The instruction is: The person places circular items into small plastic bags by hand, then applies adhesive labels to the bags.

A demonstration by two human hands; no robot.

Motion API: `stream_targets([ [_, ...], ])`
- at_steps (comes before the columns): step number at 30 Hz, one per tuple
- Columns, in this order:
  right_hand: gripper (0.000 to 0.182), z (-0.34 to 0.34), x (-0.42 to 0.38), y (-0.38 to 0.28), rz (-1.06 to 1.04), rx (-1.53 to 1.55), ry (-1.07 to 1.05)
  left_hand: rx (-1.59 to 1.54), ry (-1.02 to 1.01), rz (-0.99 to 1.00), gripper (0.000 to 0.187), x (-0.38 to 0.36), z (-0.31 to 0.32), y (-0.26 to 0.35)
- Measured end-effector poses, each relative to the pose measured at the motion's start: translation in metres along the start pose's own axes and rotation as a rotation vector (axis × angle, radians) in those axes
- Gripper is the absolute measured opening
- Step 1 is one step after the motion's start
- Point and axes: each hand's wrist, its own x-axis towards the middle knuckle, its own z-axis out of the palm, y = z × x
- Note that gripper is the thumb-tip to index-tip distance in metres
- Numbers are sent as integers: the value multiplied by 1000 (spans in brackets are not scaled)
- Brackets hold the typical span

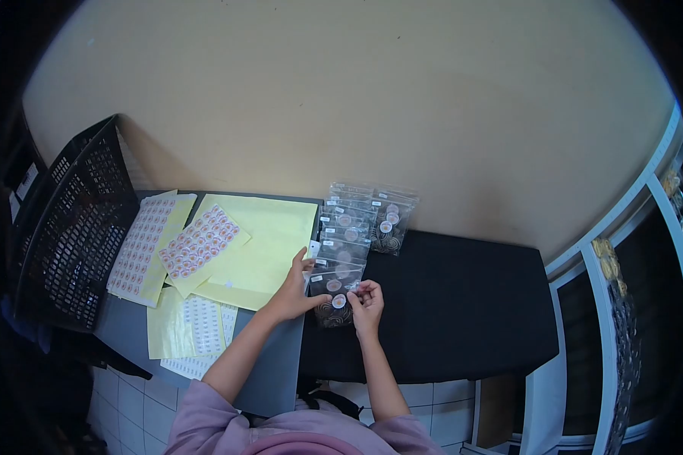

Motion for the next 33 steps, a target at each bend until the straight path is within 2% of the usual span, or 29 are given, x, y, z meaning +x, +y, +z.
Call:
stream_targets([
  [1, 36, 1, 1, -1, -33, 29, 10, -87, -74, -1, 86, 5, 0, -7],
  [2, 36, 0, 4, -2, -30, 30, 9, -116, -57, 15, 68, 9, -1, -7],
  [3, 38, -1, 7, -3, -25, 60, 10, -114, -56, 12, 68, 13, -3, -8],
  [5, 40, -5, 18, -3, -16, 93, 10, -164, -126, -117, 42, 20, -8, -7],
  [6, 40, -10, 29, -4, 56, 122, 22, -151, -86, -69, 23, 20, -9, -2],
  [7, 41, -13, 38, -3, 129, 150, 35, -149, -87, -74, 23, 21, -10, -2],
  [8, 29, -8, 43, -8, 179, 116, 56, -109, -120, -85, 21, 23, -11, -3],
  [9, 29, -7, 47, -8, 181, 118, 58, -70, -154, -94, 19, 24, -12, -4],
  [10, 25, -6, 51, -7, 90, -33, -27, -69, -156, -96, 19, 26, -12, -5],
  [11, 21, -6, 55, -5, -3, -182, -114, 62, -84, 47, 17, 27, -13, -7],
  [12, 11, -9, 58, -4, 1, -184, -126, 193, -11, 189, 16, 29, -13, -8],
  [13, 11, -11, 60, -3, 2, -181, -127, 197, -11, 187, 16, 31, -13, -8],
  [15, 7, -13, 61, -8, -107, -147, -280, 118, 25, 191, 14, 35, -11, -8],
  [17, 9, -21, 61, -11, -83, -112, -319, 45, 15, 230, 13, 37, -11, -7],
  [19, 15, -33, 67, -11, -26, -33, -490, -29, 2, 270, 12, 38, -13, -3],
  [21, 20, -29, 72, -11, -23, 20, -481, -155, -112, 53, 11, 33, -14, 1],
  [23, 22, -16, 76, -4, -66, -161, -60, -175, -72, 114, 15, 30, -7, -7],
  [24, 25, -13, 80, 1, -95, -305, -4, -254, -20, 60, 15, 29, -3, -8],
  [26, 27, -9, 87, 3, -96, -360, 6, -335, 30, 4, 15, 30, -1, -7],
  [28, 28, -11, 92, 9, -79, -346, 12, -336, -32, -124, 18, 32, -5, -3],
  [29, 28, -11, 92, 7, -80, -346, 12, -336, -31, -123, 18, 33, -5, -7],
  [31, 26, -10, 90, 3, 10, -146, -40, -206, -79, -65, 20, 34, -2, -17],
  [32, 26, -9, 89, 6, 12, -146, -42, -206, -78, -67, 20, 35, -3, -18],
  [33, 24, -9, 89, 9, 10, -260, -15, -196, -45, 18, 20, 36, -3, -17],
])
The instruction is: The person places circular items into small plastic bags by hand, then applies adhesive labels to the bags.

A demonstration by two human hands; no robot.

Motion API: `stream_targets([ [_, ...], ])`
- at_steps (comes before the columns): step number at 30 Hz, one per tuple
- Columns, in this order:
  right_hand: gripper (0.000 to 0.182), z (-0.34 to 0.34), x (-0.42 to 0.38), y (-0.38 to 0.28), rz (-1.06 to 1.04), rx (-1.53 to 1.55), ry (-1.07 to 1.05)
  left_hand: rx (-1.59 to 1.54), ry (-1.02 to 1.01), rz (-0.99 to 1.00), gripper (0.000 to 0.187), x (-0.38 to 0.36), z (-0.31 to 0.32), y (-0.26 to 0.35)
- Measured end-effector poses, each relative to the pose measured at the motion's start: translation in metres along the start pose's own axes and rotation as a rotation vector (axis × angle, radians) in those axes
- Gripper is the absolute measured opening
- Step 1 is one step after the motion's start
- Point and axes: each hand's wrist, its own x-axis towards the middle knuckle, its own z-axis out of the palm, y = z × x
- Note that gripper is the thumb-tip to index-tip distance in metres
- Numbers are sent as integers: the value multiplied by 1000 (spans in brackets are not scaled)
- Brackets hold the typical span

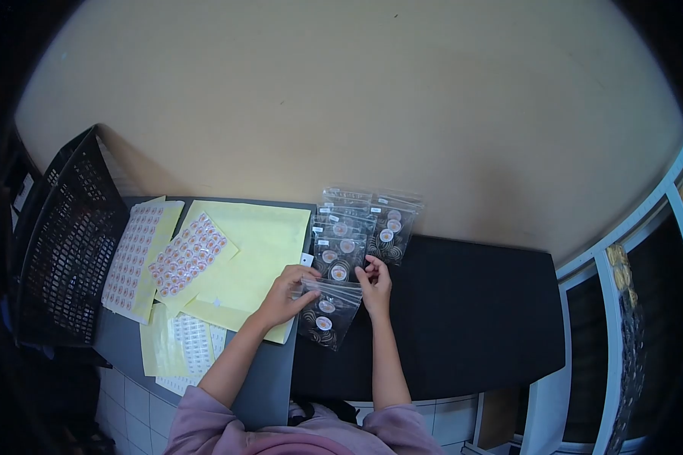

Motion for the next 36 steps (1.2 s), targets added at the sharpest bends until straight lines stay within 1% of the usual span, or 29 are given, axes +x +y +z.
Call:
stream_targets([
  [1, 21, 0, 0, 2, 2, -114, 28, 12, 24, 89, 20, 1, 0, 1],
  [2, 21, -1, 1, 4, 2, -115, 29, 11, 23, 89, 20, 1, 1, 3],
  [4, 19, -4, 1, 7, -104, -268, -38, 212, 87, 135, 15, 0, 0, 8],
  [5, 19, -2, 0, 3, -103, -267, -40, 213, 89, 133, 15, 0, 0, 9],
  [7, 15, -2, -4, -5, -114, 178, -198, 209, 135, 149, 14, 0, 1, 11],
  [8, 15, -4, -6, -10, -114, 177, -199, 209, 136, 150, 14, 1, 1, 9],
  [10, 11, -9, -7, -21, 201, 368, -416, 32, 31, 208, 15, 5, -1, 3],
  [11, 12, -8, -6, -25, 196, 431, -408, 32, 32, 210, 15, 5, 0, 0],
  [12, 12, -5, -2, -23, 195, 430, -408, -96, -26, 78, 15, 3, 1, -4],
  [13, 14, -1, 4, -18, 179, 363, -234, -223, -84, -54, 16, 1, 3, -6],
  [14, 17, 4, 11, -14, 163, 294, -60, -223, -83, -53, 16, 1, 3, -4],
  [15, 14, 8, 17, -10, 14, 89, 9, -225, -56, -31, 16, 0, 4, -1],
  [16, 14, 9, 22, -7, 12, 89, 9, -226, -28, -9, 17, -1, 5, 1],
  [18, 15, 11, 30, -5, -111, -221, -7, -236, 16, -21, 18, -2, 7, 0],
  [19, 14, 11, 33, -2, -173, -301, 9, -245, 61, -38, 18, -3, 8, -1],
  [20, 14, 10, 33, 1, -174, -300, 9, -245, 61, -37, 18, -4, 7, 1],
  [22, 17, 9, 34, 6, -265, -2, -55, -204, 41, -126, 21, -4, 4, 7],
  [23, 17, 12, 31, 3, -268, -1, -58, -203, 44, -124, 21, -2, 2, 5],
  [25, 16, 15, 25, -2, -159, -7, -76, -119, -90, -57, 25, 1, 1, -3],
  [26, 16, 13, 26, 0, -160, -9, -75, -120, -91, -56, 25, 1, 2, -3],
  [28, 18, 14, 31, 6, -98, 23, -61, -60, -29, 57, 24, 1, 2, -4],
  [29, 13, 17, 29, -2, -139, 73, -64, -58, -29, 57, 24, 1, 1, -1],
  [30, 13, 16, 26, -8, -139, 75, -65, 141, 44, 146, 24, 1, 0, 5],
  [31, 11, 13, 22, -13, -55, 174, -178, 340, 118, 235, 23, 1, -1, 8],
  [32, 11, 10, 19, -18, 30, 271, -291, 340, 120, 235, 23, 1, -1, 4],
  [33, 18, 6, 15, -21, 35, 251, -399, 226, 103, 201, 22, 3, 0, -1],
  [34, 18, 1, 17, -19, 35, 250, -402, 112, 84, 166, 22, 3, 1, -4],
  [35, 20, -4, 19, -18, 69, 282, -505, 111, 87, 166, 22, 5, 0, -3],
  [36, 22, -5, 21, -17, 103, 313, -608, 68, 44, 187, 21, 7, -2, 1],
])
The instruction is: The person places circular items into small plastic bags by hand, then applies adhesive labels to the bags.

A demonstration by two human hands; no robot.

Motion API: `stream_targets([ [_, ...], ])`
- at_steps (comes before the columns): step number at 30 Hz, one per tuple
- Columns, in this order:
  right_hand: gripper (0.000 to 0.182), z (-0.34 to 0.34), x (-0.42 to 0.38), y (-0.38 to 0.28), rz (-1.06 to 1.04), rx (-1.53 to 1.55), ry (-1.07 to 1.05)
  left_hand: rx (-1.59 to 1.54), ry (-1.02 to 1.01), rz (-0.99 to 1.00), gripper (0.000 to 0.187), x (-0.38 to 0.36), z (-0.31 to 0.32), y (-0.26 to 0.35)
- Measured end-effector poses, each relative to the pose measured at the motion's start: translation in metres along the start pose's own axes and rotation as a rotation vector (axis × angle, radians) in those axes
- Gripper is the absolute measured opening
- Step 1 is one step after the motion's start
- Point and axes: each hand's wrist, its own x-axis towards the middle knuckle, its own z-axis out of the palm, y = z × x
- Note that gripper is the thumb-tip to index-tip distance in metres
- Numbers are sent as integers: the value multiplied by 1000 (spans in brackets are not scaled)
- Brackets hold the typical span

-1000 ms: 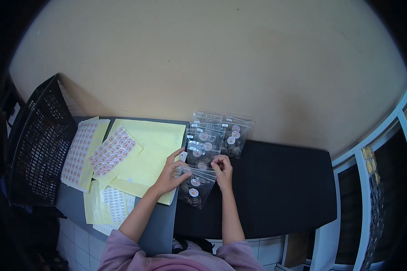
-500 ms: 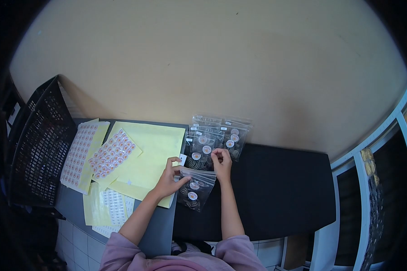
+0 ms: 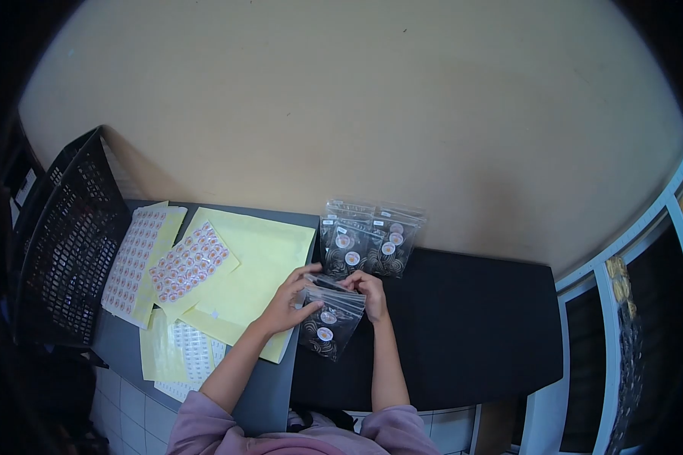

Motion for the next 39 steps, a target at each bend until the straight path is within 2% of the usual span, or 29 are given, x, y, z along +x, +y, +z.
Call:
stream_targets([
  [1, 19, 1, 1, 4, -49, 139, 55, -48, -38, 22, 20, 2, -1, 2],
  [2, 19, 2, 8, 9, -49, 139, 53, -47, -37, 22, 20, 2, -2, 3],
  [4, 14, -1, 24, 21, -290, -291, 874, -125, -75, -82, 15, 1, -2, 4],
  [5, 12, -2, 27, 20, -247, -365, 934, -125, -76, -82, 15, 1, -1, 4],
  [6, 12, -3, 28, 19, -246, -365, 936, -107, -74, -41, 22, 1, -1, 3],
  [8, 9, -7, 29, 18, -249, -710, 812, -90, -72, 3, 29, 0, 3, -4],
  [10, 6, -9, 24, 16, -316, -606, 728, -283, 41, -56, 49, -4, 10, -15],
  [11, 10, -8, 19, 14, -287, -384, 527, -284, 43, -56, 49, -2, 10, -12],
  [12, 15, -8, 14, 12, -253, -163, 325, -331, 82, -107, 59, -2, 10, -8],
  [13, 22, -8, 9, 9, -187, -138, 206, -378, 120, -158, 69, -1, 9, -4],
  [16, 28, -10, 10, 5, -110, 22, 123, -346, 52, -185, 63, 5, 3, 4],
  [17, 25, -5, 14, -1, -49, 61, 222, -347, 52, -183, 63, 5, 3, 2],
  [18, 25, -4, 20, -2, -51, 60, 222, -279, -60, -184, 57, 6, 1, -2],
  [19, 24, -2, 26, -4, -63, -43, 329, -210, -171, -185, 52, 7, 1, -5],
  [20, 26, -3, 32, -4, -75, -145, 435, -209, -171, -183, 52, 7, 1, -4],
  [21, 37, -10, 41, 1, -127, -202, 463, -240, -144, -204, 47, 7, 2, -3],
  [22, 37, -14, 46, 3, -129, -201, 464, -272, -117, -224, 41, 6, 3, -2],
  [24, 30, -18, 55, 2, -132, -391, 500, -264, -126, -217, 42, 6, 3, -4],
  [28, 17, -27, 60, 6, -105, -500, 487, -251, -141, -214, 43, 7, 0, 0],
  [30, 7, -28, 59, 9, -299, -577, 508, -248, -138, -218, 42, 7, 0, 0],
  [34, 7, -18, 52, 1, -358, -541, 525, -242, -136, -214, 41, 7, 1, -3],
  [36, 8, -16, 52, -2, -353, -688, 517, -242, -139, -215, 41, 7, 1, -2],
  [39, 7, -15, 55, -5, -312, -732, 516, -249, -139, -208, 40, 7, 1, -4],
])
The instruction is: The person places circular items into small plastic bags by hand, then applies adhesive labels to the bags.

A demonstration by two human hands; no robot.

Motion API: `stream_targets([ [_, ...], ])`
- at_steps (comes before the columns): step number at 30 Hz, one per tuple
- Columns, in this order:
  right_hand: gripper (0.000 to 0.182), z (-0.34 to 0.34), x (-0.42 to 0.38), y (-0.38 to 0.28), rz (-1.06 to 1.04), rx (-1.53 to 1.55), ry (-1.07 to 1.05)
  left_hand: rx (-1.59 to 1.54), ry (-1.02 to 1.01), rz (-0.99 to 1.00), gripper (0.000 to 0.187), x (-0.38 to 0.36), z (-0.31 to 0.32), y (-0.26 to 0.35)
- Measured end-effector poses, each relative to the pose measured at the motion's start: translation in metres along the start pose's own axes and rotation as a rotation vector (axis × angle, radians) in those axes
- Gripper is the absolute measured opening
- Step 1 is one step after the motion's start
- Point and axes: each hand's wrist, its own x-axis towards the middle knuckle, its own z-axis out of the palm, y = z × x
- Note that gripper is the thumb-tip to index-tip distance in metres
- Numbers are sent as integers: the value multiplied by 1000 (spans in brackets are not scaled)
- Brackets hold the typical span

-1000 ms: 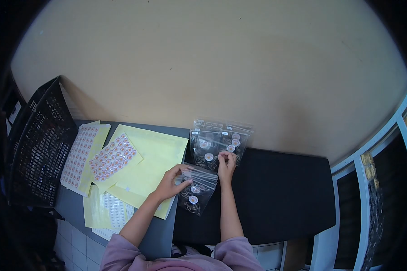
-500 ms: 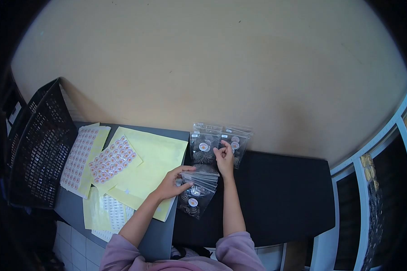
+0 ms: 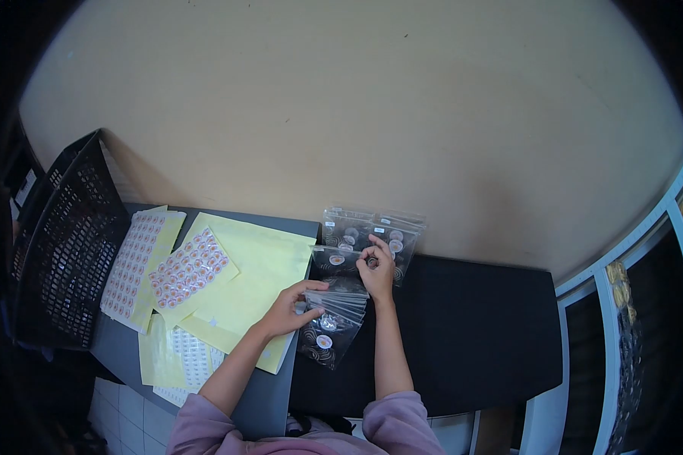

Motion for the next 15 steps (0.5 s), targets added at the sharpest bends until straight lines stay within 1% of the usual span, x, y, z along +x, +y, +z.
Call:
stream_targets([
  [4, 10, 1, 1, 1, -14, -9, 0, 19, 28, 46, 36, 0, 1, -1],
  [6, 20, 3, 1, 8, -29, 60, -6, 15, 14, 19, 37, -1, 0, 4],
  [7, 20, 4, 1, 12, -31, 61, -8, 11, -2, -8, 39, 0, -1, 6],
  [9, 39, 5, 2, 12, 69, 246, 8, 1, 1, 2, 39, 0, -1, 1],
  [10, 39, 5, 4, 13, 67, 246, 8, -8, 1, 11, 39, 0, -1, 0],
  [12, 53, 5, 9, 10, 118, 485, -53, -10, 4, 14, 39, 0, -1, 0],
  [13, 53, 5, 11, 9, 117, 484, -52, -11, 7, 15, 39, 0, 0, 0],
  [15, 59, 4, 14, 5, 103, 393, -117, -7, 7, 17, 39, 0, 0, -1],
])
